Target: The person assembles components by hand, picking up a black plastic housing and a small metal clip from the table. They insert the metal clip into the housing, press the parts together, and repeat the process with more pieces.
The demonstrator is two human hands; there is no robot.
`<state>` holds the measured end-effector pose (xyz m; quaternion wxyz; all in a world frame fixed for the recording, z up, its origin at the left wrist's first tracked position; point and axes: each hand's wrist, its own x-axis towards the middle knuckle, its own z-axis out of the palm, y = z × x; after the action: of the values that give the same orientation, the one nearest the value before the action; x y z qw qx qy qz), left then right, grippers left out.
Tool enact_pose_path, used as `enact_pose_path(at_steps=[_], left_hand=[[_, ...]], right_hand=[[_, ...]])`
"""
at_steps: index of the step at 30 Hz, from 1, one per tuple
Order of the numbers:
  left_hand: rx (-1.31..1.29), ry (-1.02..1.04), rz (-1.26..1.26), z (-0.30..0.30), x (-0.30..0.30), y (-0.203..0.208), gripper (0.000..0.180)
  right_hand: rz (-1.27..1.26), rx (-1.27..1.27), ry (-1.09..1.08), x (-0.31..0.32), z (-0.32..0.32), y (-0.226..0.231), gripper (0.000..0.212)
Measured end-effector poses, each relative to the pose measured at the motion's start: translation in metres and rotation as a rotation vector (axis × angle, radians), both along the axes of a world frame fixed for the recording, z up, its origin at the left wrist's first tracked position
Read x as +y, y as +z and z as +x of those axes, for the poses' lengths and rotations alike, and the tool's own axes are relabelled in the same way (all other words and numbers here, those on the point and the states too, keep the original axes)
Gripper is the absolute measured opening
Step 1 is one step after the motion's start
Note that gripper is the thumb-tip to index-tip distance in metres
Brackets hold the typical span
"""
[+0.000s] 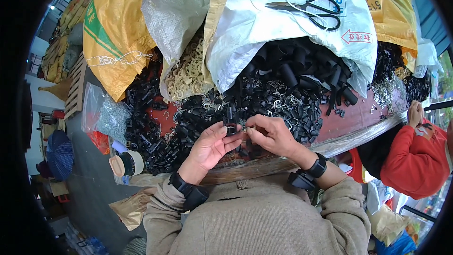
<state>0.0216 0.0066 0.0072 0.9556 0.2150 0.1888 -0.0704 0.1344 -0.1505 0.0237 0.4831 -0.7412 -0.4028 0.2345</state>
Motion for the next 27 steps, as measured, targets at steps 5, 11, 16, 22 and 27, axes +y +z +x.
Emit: enact_pose_path(at_steps=[5, 11, 16, 22, 27], left_hand=[[0.062, -0.001, 0.230, -0.007, -0.012, 0.001, 0.024], [0.043, 0.004, 0.168, -0.016, -0.022, 0.006, 0.021], [0.050, -0.010, 0.123, -0.020, -0.022, -0.001, 0.021], [0.108, -0.024, 0.109, -0.015, -0.022, -0.006, 0.021], [0.128, -0.056, 0.129, -0.007, -0.022, -0.005, 0.019]], right_hand=[[0.130, 0.158, 0.015, -0.009, -0.002, 0.000, 0.013], [0.107, 0.098, 0.081, -0.006, -0.015, 0.019, 0.020], [0.027, 0.108, 0.157, -0.007, -0.014, 0.022, 0.019], [-0.033, 0.252, 0.075, -0.001, -0.014, 0.021, 0.017], [-0.038, 0.310, -0.058, 0.000, -0.011, 0.010, 0.020]])
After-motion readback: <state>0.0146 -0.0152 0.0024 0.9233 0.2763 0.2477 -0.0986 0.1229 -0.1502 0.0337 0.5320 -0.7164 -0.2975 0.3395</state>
